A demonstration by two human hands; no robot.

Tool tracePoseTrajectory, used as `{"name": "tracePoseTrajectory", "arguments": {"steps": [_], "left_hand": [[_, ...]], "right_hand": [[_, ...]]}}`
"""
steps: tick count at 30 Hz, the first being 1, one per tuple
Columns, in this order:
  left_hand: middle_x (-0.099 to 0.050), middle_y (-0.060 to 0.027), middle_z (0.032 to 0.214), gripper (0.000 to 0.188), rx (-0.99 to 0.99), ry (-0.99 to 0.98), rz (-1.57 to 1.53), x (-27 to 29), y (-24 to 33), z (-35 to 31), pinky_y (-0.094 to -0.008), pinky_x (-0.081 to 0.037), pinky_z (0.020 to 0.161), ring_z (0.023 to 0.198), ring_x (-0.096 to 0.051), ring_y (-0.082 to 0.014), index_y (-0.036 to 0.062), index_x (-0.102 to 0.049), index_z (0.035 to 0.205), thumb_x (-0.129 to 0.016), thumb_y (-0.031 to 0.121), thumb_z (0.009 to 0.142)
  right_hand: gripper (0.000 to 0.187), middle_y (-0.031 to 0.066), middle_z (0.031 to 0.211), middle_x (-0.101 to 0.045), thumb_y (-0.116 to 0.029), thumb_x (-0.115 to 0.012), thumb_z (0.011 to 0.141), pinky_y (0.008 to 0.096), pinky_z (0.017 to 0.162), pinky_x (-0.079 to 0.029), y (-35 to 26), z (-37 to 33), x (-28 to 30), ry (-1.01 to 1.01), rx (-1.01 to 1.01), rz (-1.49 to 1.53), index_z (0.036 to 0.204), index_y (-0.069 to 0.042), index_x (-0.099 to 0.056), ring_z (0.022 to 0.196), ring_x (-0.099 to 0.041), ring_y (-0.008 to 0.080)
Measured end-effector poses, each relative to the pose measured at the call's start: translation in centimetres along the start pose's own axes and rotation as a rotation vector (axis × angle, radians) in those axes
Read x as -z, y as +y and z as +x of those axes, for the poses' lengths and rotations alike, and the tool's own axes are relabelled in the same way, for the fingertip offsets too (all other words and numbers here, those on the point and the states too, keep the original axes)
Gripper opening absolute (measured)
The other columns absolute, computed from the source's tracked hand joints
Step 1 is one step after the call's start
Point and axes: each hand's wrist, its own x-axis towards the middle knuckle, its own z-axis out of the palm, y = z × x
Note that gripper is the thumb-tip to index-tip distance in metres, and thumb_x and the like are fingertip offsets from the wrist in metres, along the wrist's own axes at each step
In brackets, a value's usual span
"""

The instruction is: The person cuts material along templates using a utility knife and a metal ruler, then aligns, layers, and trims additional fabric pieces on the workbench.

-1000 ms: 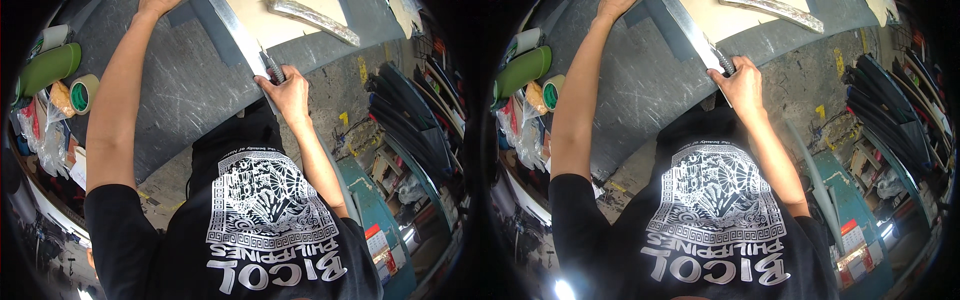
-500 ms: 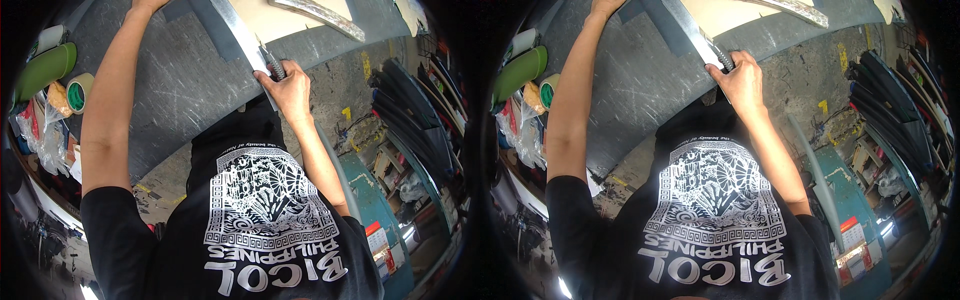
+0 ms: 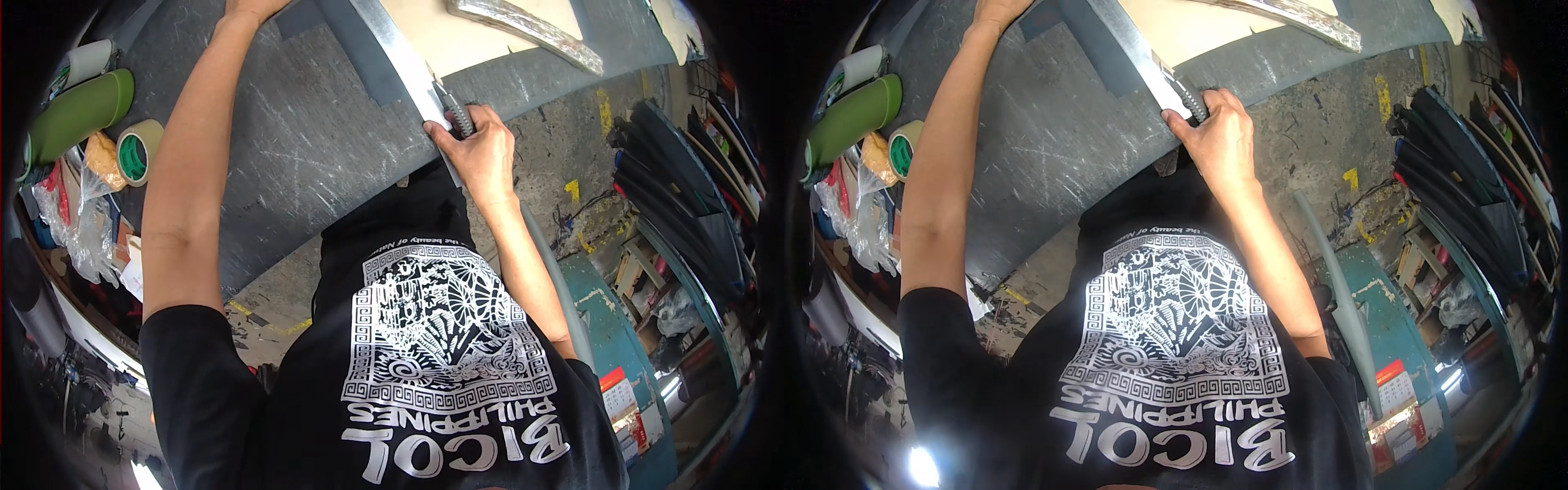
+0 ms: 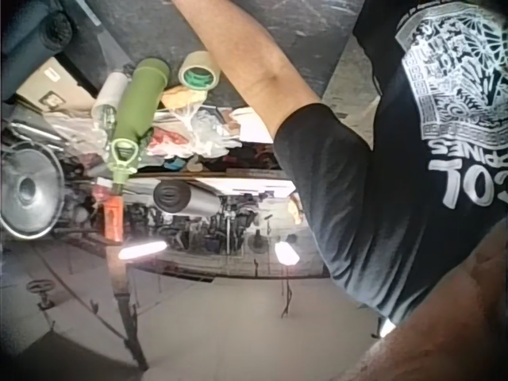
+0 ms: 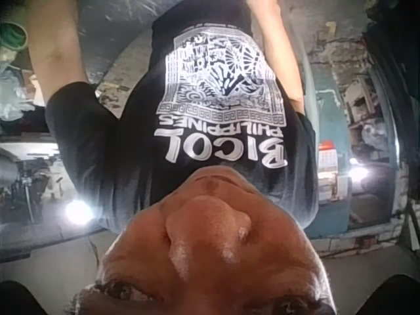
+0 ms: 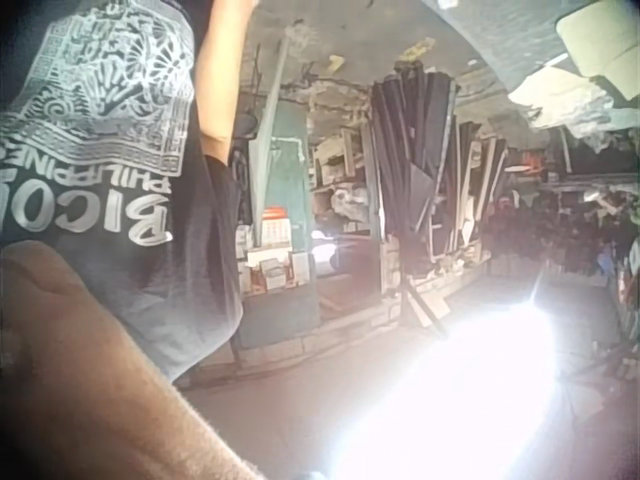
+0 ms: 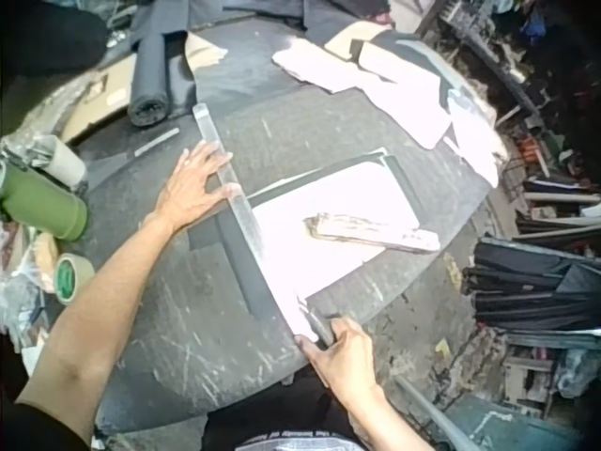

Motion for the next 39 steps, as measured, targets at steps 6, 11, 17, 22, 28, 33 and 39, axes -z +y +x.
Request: {"name": "tracePoseTrajectory", "arguments": {"steps": [6,11,17,22,28,33,39], "left_hand": [[-0.043,-0.0214,0.158,0.075,-0.028,0.027,-0.039,-0.5,-0.6,0.1,-0.0499,-0.018,0.128,0.152,-0.032,-0.0366,0.0111,-0.057,0.146,-0.068,0.06,0.091],[-0.042,-0.0216,0.158,0.075,-0.035,0.017,-0.043,-0.2,-0.5,0.5,-0.0502,-0.018,0.128,0.152,-0.032,-0.0371,0.0116,-0.057,0.146,-0.067,0.061,0.091],[-0.039,-0.0252,0.159,0.088,0.004,-0.081,-0.016,0.4,-0.1,1.0,-0.0502,-0.022,0.127,0.152,-0.031,-0.0385,-0.0016,-0.047,0.15,-0.071,0.058,0.089],[-0.033,-0.0312,0.161,0.103,0.044,-0.297,0.173,-1.4,-0.1,3.9,-0.0496,-0.025,0.126,0.151,-0.031,-0.044,-0.0142,-0.035,0.151,-0.075,0.055,0.086],[-0.037,-0.0345,0.157,0.1,-0.235,-0.465,-0.152,-0.7,0.5,5.0,-0.0498,-0.027,0.125,0.149,-0.032,-0.0489,-0.0165,-0.045,0.144,-0.076,0.056,0.083],[-0.046,-0.0352,0.151,0.084,-0.274,-0.623,-0.093,2.3,0.4,6.3,-0.0505,-0.028,0.124,0.148,-0.032,-0.05,-0.0074,-0.064,0.132,-0.076,0.059,0.081],[-0.047,-0.0356,0.15,0.075,-0.351,-0.631,-0.311,2.0,0.3,6.2,-0.0518,-0.029,0.123,0.148,-0.031,-0.0517,0.0016,-0.072,0.127,-0.076,0.06,0.081]], "right_hand": [[0.037,0.0135,0.085,-0.069,-0.028,-0.092,0.074,0.0373,0.071,-0.053,0.1,-0.1,-0.1,0.013,0.011,-0.011,0.088,0.0,-0.074,0.075,-0.069,0.0271],[0.037,0.0136,0.086,-0.069,-0.028,-0.092,0.074,0.0366,0.071,-0.053,0.2,0.3,0.1,0.002,0.015,-0.025,0.09,0.0,-0.073,0.076,-0.068,0.0265],[0.044,0.0187,0.106,-0.07,-0.022,-0.079,0.089,0.0405,0.08,-0.056,-1.9,1.5,1.6,-0.105,-0.048,0.135,0.125,-0.003,-0.062,0.09,-0.072,0.0331],[0.043,0.0221,0.122,-0.067,-0.014,-0.062,0.099,0.0467,0.088,-0.055,-6.5,5.7,-0.6,-0.058,0.331,0.011,0.14,-0.007,-0.05,0.101,-0.069,0.0416],[0.042,0.0219,0.12,-0.067,-0.007,-0.055,0.099,0.0514,0.088,-0.055,-8.4,9.2,-2.2,-0.147,0.345,-0.09,0.14,-0.011,-0.051,0.103,-0.067,0.0439],[0.043,0.0216,0.116,-0.068,-0.006,-0.055,0.098,0.0513,0.088,-0.055,-8.2,10.2,-2.6,-0.113,0.382,-0.132,0.14,-0.011,-0.051,0.101,-0.068,0.0432],[0.042,0.0227,0.114,-0.069,-0.007,-0.055,0.098,0.0516,0.087,-0.055,-8.4,10.5,-3.2,-0.114,0.4,-0.169,0.14,-0.011,-0.052,0.099,-0.068,0.0431]]}}
